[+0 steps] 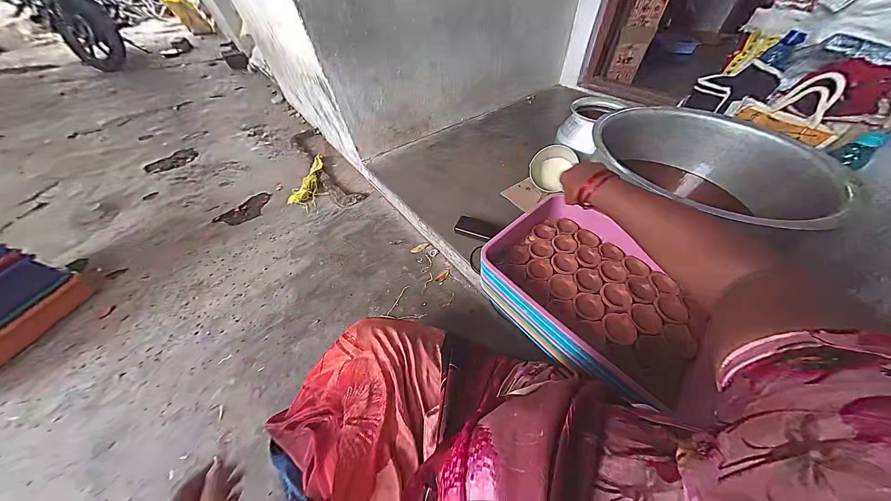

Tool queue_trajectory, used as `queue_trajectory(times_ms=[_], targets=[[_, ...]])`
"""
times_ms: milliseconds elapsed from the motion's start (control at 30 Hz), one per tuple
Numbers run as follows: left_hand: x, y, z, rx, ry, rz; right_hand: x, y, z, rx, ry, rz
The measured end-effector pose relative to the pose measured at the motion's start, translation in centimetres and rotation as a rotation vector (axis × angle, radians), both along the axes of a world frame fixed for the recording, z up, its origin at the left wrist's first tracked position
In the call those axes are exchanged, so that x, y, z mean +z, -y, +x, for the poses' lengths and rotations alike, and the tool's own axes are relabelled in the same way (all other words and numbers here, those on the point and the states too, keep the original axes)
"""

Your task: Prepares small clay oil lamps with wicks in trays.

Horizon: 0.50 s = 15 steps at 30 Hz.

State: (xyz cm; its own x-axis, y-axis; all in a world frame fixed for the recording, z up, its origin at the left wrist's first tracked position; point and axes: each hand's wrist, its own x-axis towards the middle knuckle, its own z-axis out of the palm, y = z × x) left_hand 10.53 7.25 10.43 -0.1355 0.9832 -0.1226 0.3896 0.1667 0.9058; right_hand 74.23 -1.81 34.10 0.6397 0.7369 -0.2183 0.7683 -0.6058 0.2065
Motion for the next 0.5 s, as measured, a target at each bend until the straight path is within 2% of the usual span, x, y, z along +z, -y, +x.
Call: queue_trajectory(times_ms=[67, 167, 200, 267, 300, 367, 433, 500], targets=[[3.8, -1.1, 7.2, -0.332, -0.117, 0.108, -3.2, 2.5, 3.5, -0.121, -0.003, -0.046], [8.7, -0.9, 18.4, -0.803, -0.166, 0.100, -6.6, 4.1, 5.3, -0.218, -0.010, -0.033], [9.4, -0.7, 21.6, -0.918, -0.128, 0.069, -6.4, 4.3, 4.8, -0.233, -0.023, -0.037], [10.1, 0.1, 27.1, -1.087, -0.014, -0.064, -2.6, 4.2, 1.1, -0.322, -0.119, -0.142], [9.9, 0.7, 29.1, -1.134, 0.034, -0.150, -1.1, 4.0, -0.5, -0.346, -0.146, -0.170], [9.0, 1.8, 31.9, -1.180, 0.086, -0.297, -1.0, 4.0, -0.8, -0.344, -0.147, -0.142], [8.1, 3.2, 34.1, -1.161, 0.111, -0.398, -3.4, 4.5, 1.7, -0.312, -0.086, -0.064], [7.2, 4.9, 35.8, -1.041, 0.142, -0.449, -6.1, 4.7, 3.9, -0.278, -0.003, 0.033]])
